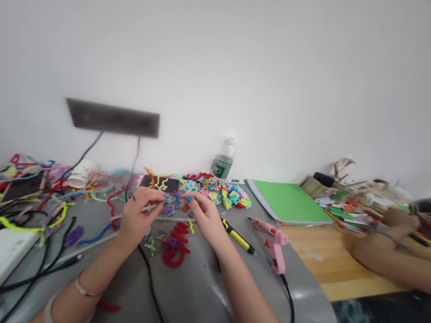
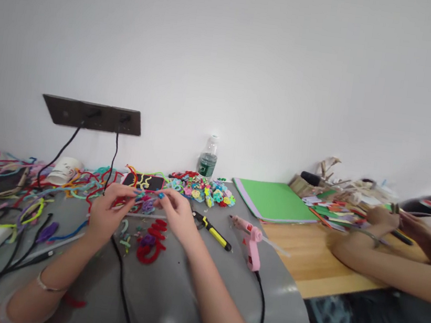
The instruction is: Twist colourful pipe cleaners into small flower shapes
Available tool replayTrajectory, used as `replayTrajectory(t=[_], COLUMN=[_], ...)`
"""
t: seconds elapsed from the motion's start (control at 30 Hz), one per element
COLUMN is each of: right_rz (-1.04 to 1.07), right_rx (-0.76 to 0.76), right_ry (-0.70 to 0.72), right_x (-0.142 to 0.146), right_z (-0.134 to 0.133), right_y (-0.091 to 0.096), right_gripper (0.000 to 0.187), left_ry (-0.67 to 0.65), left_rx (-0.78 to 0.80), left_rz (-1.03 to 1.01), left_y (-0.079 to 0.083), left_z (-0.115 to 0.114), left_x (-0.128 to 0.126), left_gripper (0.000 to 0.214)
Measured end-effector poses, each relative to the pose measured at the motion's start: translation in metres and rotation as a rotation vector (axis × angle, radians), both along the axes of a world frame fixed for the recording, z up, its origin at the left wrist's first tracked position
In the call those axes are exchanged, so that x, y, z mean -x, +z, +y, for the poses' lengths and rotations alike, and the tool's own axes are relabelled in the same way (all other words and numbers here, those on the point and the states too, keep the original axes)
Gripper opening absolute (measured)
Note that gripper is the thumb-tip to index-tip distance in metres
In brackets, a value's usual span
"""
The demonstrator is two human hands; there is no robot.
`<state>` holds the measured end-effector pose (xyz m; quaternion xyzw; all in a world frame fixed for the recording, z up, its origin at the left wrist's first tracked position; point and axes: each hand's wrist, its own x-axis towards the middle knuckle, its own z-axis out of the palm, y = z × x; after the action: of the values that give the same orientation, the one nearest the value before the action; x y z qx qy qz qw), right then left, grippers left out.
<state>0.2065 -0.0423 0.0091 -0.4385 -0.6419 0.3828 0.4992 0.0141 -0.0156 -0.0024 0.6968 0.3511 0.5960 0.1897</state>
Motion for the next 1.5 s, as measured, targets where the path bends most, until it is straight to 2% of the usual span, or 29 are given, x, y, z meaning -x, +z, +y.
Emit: replayTrajectory(t=[0.1,0.2,0.33,0.5,0.6,0.73,0.83,0.97,1.17,1.3,1.5], right_rz=[0.102,0.182,0.269,0.415,0.414,0.388,0.413,0.443,0.385,0.349,0.342], right_rx=[0.095,0.164,0.25,0.382,0.472,0.533,0.518,0.413,0.338,0.319,0.168], right_ry=[0.233,0.36,0.391,0.354,0.408,0.475,0.473,0.466,0.536,0.537,0.453], right_x=[0.021,0.032,0.032,0.026,0.021,0.016,0.016,0.016,0.014,0.012,0.017], right_z=[0.025,0.044,0.061,0.068,0.066,0.062,0.061,0.062,0.062,0.06,0.06], right_y=[0.015,0.018,0.01,-0.007,-0.012,-0.013,-0.014,-0.016,-0.017,-0.017,-0.019], right_gripper=[0.031,0.031,0.034,0.036,0.036,0.033,0.03,0.029,0.032,0.028,0.028], left_ry=[-0.005,0.018,0.046,-0.061,-0.134,-0.195,-0.198,-0.214,-0.285,-0.332,-0.346], left_rx=[-0.01,0.02,0.08,0.415,0.53,0.544,0.556,0.598,0.666,0.701,0.72], left_rz=[0.002,-0.014,-0.087,-0.257,-0.217,-0.15,-0.141,-0.172,-0.151,-0.156,-0.258], left_y=[0.001,0.001,-0.005,-0.012,-0.01,-0.008,-0.011,-0.016,-0.01,-0.008,-0.013], left_z=[0.004,0.009,0.015,0.02,0.02,0.018,0.019,0.02,0.017,0.014,0.012], left_x=[0.006,0.011,0.013,0.007,0.002,0.0,0.001,0.003,0.002,0.002,-0.002], left_gripper=[0.006,0.005,0.009,0.016,0.02,0.021,0.022,0.025,0.03,0.033,0.038])
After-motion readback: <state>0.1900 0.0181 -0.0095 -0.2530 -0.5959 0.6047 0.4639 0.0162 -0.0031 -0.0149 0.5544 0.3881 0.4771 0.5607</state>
